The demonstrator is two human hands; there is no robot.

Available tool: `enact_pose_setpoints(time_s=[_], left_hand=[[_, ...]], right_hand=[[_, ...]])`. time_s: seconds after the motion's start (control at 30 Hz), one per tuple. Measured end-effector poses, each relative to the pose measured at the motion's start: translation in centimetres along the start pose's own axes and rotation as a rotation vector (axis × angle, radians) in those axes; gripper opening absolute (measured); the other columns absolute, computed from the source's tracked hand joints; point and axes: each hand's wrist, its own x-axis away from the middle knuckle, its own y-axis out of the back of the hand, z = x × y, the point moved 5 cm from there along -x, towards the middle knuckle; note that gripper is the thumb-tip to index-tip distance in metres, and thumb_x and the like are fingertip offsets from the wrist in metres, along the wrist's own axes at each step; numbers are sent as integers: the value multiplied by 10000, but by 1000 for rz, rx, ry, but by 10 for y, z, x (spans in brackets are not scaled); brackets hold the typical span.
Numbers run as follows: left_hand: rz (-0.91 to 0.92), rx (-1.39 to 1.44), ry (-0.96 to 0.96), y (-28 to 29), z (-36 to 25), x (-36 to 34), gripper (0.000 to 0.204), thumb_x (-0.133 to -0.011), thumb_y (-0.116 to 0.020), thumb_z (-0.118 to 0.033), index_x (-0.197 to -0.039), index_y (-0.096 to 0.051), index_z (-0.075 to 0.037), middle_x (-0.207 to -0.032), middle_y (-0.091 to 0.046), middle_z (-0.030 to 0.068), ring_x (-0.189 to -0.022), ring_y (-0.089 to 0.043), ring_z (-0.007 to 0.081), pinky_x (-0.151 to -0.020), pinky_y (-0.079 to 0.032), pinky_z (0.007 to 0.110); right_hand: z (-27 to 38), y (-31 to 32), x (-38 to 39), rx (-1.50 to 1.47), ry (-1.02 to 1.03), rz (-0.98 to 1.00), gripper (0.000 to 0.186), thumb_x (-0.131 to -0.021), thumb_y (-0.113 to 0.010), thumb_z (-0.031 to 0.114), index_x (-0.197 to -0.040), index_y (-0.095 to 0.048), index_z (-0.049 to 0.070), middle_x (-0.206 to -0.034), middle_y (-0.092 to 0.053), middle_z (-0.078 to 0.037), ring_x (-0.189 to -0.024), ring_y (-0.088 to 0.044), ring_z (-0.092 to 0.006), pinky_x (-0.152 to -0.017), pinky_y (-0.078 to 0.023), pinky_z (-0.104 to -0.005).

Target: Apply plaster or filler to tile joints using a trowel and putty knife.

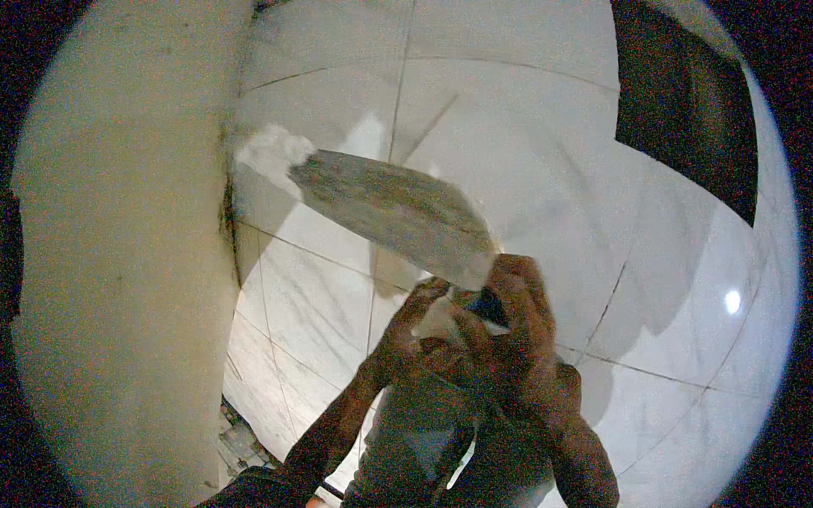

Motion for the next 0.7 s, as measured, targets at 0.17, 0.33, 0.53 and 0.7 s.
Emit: enact_pose_setpoints(time_s=[0.17, 0.33, 0.53, 0.7], left_hand=[[-112, 296, 290, 25, -11, 17, 846, -773, -725, -500, -1387, -376, -35, -1291, -523, 191, -1164, -547, 294, -942, -453, 387], [-184, 153, 307, 46, -7, 25, 642, -798, -714, -366, -1292, -453, -50, -1189, -541, 179, -1090, -568, 338, -914, -456, 403], [-395, 82, 299, 52, 2, 32, 417, -829, -673, -237, -1160, -496, -54, -1064, -546, 164, -901, -587, 295, -767, -470, 405], [-512, -266, 338, 83, -16, 36, 323, -855, -650, -208, -1086, -525, -21, -833, -575, 166, -714, -599, 282, -652, -483, 362]], right_hand=[[24, -47, -5, -252, 116, 135, 348, -812, -704, 31, -1113, -545, -36, -1097, -545, -173, -1047, -570, -293, -920, -444, -370], [46, -52, -18, -359, 189, 319, 396, -820, -724, 72, -1166, -542, 13, -1239, -518, -182, -1165, -516, -318, -1021, -378, -407], [26, -43, -28, -254, 305, 355, 477, -763, -787, 158, -1166, -551, 62, -1276, -528, -177, -1186, -499, -359, -1022, -384, -432], [10, -45, -32, -89, 248, 216, 451, -757, -769, 137, -1140, -559, 26, -1177, -559, -157, -1134, -520, -293, -967, -414, -381]])
